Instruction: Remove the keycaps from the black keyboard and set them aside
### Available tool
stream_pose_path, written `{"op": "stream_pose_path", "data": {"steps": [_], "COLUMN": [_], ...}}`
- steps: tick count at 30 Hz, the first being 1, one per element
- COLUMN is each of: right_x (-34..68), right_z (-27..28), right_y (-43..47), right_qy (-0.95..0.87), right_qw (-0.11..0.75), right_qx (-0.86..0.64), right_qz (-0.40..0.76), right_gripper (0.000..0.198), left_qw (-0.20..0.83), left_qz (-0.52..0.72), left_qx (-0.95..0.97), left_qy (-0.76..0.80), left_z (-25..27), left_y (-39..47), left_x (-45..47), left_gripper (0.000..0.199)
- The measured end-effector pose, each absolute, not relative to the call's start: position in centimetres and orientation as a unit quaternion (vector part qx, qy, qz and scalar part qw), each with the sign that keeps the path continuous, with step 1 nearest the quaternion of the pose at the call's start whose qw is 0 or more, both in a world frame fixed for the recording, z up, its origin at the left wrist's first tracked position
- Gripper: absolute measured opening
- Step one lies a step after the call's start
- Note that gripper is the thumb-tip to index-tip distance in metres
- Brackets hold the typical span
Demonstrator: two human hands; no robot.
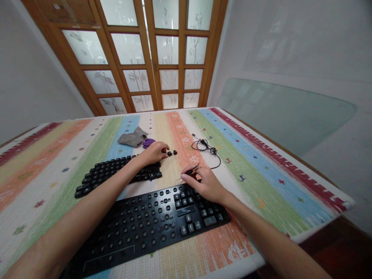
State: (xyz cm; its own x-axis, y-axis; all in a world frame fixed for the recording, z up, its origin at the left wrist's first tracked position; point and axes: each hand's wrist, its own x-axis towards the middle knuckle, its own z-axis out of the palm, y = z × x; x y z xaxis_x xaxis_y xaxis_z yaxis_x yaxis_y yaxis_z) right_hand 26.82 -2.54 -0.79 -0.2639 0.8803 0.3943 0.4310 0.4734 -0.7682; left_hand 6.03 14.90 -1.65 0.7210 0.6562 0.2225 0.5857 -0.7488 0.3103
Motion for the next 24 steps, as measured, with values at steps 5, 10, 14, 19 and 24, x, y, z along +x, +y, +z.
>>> {"op": "stream_pose_path", "data": {"steps": [5, 10, 14, 19, 24], "right_x": [26.8, 26.9, 26.9, 27.0, 27.3], "right_z": [-0.8, -0.8, -0.8, -0.5, -0.2], "right_y": [-2.6, -2.5, -2.5, -2.6, -3.0], "right_qy": [-0.747, -0.746, -0.745, -0.743, -0.757], "right_qw": [0.42, 0.421, 0.415, 0.415, 0.394], "right_qx": [-0.442, -0.444, -0.445, -0.439, -0.402], "right_qz": [0.266, 0.264, 0.274, 0.29, 0.331], "right_gripper": [0.019, 0.018, 0.019, 0.018, 0.018], "left_qw": [0.103, 0.117, 0.131, 0.097, 0.074], "left_qz": [0.174, 0.168, 0.161, 0.207, 0.28], "left_qx": [0.917, 0.92, 0.924, 0.926, 0.921], "left_qy": [0.343, 0.335, 0.322, 0.299, 0.262], "left_z": [-2.0, -1.9, -1.5, -1.1, -0.7], "left_y": [15.7, 15.7, 15.6, 14.4, 11.0], "left_x": [6.6, 6.8, 6.7, 6.8, 6.5], "left_gripper": [0.018, 0.028, 0.04, 0.027, 0.013]}}
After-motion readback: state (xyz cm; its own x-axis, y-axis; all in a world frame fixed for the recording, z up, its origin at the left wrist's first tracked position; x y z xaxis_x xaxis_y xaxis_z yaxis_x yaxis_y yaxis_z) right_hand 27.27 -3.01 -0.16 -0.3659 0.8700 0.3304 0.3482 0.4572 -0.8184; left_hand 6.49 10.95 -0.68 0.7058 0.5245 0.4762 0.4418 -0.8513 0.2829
